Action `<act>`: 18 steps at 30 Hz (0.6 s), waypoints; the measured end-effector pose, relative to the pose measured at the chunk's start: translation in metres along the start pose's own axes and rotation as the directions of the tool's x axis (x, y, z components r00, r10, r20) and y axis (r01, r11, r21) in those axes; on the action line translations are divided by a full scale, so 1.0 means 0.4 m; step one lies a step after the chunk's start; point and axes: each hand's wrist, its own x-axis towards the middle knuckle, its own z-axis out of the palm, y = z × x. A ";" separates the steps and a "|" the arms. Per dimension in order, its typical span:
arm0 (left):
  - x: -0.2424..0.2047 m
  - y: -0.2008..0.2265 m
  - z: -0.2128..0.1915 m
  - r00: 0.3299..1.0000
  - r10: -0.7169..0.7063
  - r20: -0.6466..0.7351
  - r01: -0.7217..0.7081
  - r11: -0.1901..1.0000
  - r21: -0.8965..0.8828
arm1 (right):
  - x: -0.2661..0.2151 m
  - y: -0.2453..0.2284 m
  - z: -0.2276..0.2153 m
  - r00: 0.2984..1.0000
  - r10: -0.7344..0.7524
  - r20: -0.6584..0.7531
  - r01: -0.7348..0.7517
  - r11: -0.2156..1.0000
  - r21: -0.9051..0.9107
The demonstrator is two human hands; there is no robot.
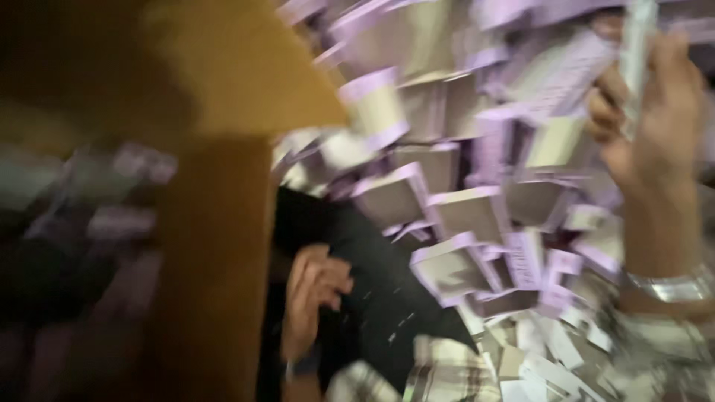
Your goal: The person uses a utility knife to trim the edges of small purple and white boxes. They repeatedly pick up boxes, cut along the edges, and place them aside.
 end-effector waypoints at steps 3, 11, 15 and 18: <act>0.058 0.011 -0.101 0.964 0.024 -0.265 -0.038 0.998 -0.050 | -0.100 0.155 0.122 0.972 0.233 0.022 -0.234 0.972 0.027; 0.284 -0.042 -0.485 0.730 -0.048 -0.682 -0.063 0.988 -0.138 | -0.395 0.312 0.268 0.805 0.592 0.040 -0.490 0.700 -0.520; 0.295 -0.041 -0.526 0.674 -0.039 -0.738 0.133 0.989 0.069 | -0.439 0.360 0.254 0.764 0.638 0.096 -0.564 0.733 -0.380; 0.289 -0.024 -0.506 0.679 0.028 -0.734 0.374 0.847 0.379 | -0.440 0.374 0.266 0.779 0.621 0.086 -0.559 0.750 -0.354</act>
